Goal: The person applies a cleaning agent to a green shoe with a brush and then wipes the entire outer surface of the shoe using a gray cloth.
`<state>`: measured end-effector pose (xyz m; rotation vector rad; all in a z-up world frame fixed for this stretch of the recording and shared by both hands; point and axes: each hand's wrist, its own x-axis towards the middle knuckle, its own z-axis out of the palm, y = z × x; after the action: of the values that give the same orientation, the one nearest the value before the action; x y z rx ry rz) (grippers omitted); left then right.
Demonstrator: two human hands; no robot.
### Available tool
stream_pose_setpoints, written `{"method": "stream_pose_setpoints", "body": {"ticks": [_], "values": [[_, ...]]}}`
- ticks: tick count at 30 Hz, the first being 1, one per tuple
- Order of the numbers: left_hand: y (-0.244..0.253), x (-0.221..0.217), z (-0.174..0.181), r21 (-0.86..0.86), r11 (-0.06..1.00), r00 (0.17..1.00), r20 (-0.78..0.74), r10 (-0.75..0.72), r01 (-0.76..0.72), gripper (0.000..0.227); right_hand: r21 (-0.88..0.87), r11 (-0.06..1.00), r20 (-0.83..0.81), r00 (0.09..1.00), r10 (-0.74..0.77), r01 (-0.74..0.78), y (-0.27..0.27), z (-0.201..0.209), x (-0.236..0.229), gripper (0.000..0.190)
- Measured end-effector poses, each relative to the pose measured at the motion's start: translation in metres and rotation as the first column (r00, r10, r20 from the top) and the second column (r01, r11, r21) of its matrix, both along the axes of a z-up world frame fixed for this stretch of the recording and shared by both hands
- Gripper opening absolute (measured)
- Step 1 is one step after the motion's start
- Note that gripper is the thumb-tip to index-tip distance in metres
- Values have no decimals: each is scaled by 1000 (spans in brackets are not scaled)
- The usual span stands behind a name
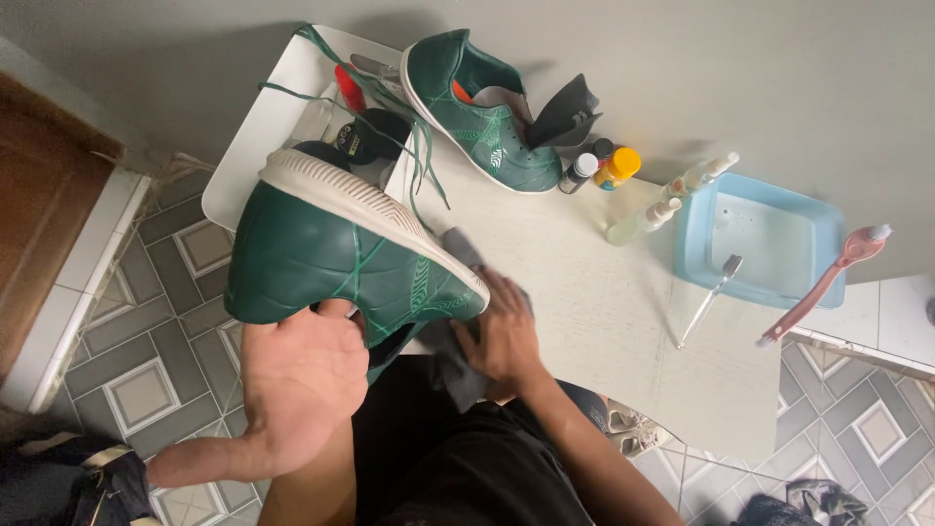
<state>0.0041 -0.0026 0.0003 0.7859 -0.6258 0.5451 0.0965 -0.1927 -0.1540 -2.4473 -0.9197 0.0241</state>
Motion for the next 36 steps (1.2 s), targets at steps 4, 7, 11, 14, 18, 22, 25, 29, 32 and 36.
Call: {"method": "stream_pose_setpoints", "body": {"ticks": [4, 7, 11, 14, 18, 22, 25, 29, 32, 36], "values": [[0, 8, -2, -23, 1000, 999, -26, 19, -20, 111, 226, 940, -46, 961, 273, -257, -2, 2, -28, 46], [2, 12, -15, -103, 994, 999, -5, 33, -34, 114, 298, 869, -40, 904, 425, -395, -19, 10, -40, 28], [1, 19, -18, -63, 997, 999, -21, 45, -46, 112, 282, 923, -381, 852, 359, -263, -58, 27, -37, 29], [-6, 23, -20, -55, 997, 998, -38, 52, -54, 109, 374, 927, -510, 842, 178, 30, -81, 66, -28, 27], [-25, 31, -28, -74, 997, 999, -53, 8, -12, 103, 711, 628, -326, 939, -104, 317, -100, 116, -20, 32], [-55, 30, -30, -91, 992, 992, -77, -99, 92, 96, 822, 556, -68, 990, -122, 125, -65, 183, -15, 34], [-68, 28, -26, -110, 967, 969, -73, -237, 228, 110, 646, 752, 232, 972, -32, -130, -28, 185, -3, 37], [-66, 33, -12, -183, 947, 964, 20, -265, 264, 100, 645, 749, 309, 948, -74, -151, -4, 134, 0, 38], [-52, 32, -20, -217, 932, 955, 9, -296, 290, 101, 620, 781, 240, 966, -95, -77, -12, 80, -4, 44], [-46, 37, -21, -93, 983, 987, -18, -158, 156, 111, 540, 842, 179, 976, -121, 5, -33, 4, -12, 58]]}}
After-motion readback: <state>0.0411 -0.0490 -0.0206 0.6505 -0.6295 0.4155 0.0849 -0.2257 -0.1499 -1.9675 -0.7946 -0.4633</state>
